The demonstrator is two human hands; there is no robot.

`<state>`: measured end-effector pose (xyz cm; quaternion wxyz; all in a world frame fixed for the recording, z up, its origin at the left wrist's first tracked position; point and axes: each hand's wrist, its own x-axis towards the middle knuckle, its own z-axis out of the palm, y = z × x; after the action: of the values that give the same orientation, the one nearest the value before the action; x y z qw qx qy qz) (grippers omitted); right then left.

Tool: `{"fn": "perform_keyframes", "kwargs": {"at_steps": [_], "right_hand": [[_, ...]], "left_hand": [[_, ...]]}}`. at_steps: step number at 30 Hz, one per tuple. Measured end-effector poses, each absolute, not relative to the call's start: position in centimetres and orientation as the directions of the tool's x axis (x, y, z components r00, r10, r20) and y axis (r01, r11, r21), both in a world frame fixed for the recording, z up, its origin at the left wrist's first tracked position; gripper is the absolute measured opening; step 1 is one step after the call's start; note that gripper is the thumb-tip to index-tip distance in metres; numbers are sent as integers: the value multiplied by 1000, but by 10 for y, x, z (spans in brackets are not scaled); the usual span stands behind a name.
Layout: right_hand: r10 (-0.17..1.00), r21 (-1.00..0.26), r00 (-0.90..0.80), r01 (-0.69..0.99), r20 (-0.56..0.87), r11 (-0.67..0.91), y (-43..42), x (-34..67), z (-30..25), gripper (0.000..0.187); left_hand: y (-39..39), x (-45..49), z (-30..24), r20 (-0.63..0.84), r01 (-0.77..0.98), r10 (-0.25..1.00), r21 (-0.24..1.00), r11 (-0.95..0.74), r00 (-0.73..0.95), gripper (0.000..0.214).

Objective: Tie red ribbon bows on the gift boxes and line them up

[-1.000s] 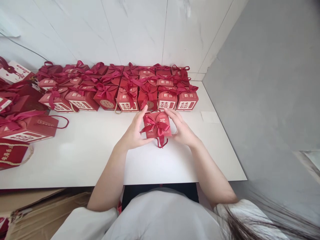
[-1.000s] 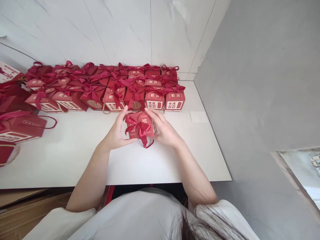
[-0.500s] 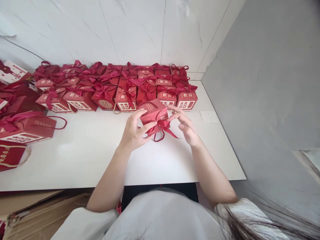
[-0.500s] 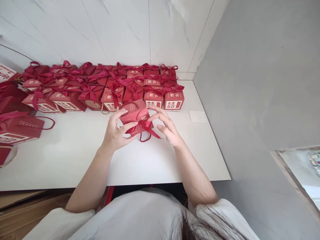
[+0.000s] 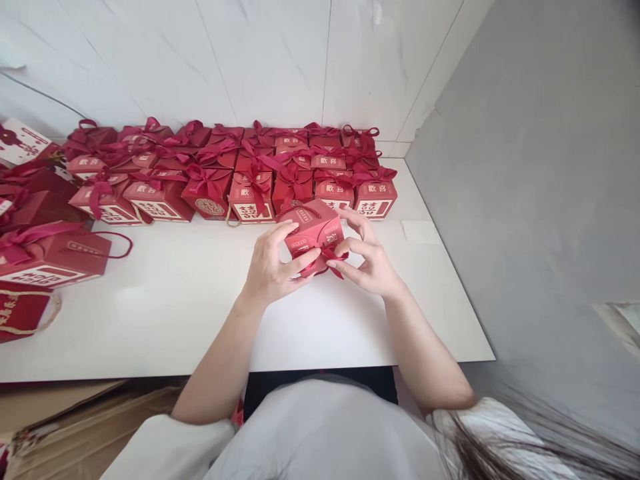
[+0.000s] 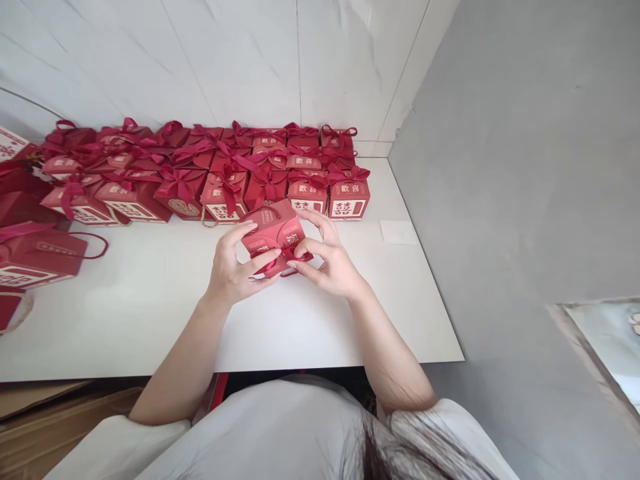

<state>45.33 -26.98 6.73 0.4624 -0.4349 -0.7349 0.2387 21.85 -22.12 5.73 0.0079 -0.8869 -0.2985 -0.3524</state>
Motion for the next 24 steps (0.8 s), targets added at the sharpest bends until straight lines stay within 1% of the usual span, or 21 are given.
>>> {"fn": "perform_keyframes", "kwargs": {"at_steps": [2,7,9,12,14,17,20,24], "right_hand": [[861,-747,-192,432,471,505,-270,454,69,18],[849,-727,-211,441,485,526,-270,454,70,16],[842,-730,-240,421,483,539,-269,456,71,22],[862,-763,-250,401,440,506,-269,460,72,29],[873,-779,-237,394,426,487,-270,463,74,33],[873,-788,-206,375,443,488,-271,465,75,41],[867,-796,-180,343,465,498,-271,465,74,48],[871,-815,-111,311,479,488,-269,463,71,56]], "left_hand": [[-221,219,57,607,549,547,207,-810,577,37],[-219,217,54,645,495,489,192,-847,587,43],[-218,216,53,645,470,480,205,-858,595,45],[-219,216,52,605,467,501,230,-854,619,44],[-220,219,51,576,459,512,250,-852,637,42],[-224,223,51,558,425,498,267,-865,664,38],[-228,228,51,578,384,444,231,-894,685,36],[-235,237,48,603,340,334,110,-934,724,37]]}}
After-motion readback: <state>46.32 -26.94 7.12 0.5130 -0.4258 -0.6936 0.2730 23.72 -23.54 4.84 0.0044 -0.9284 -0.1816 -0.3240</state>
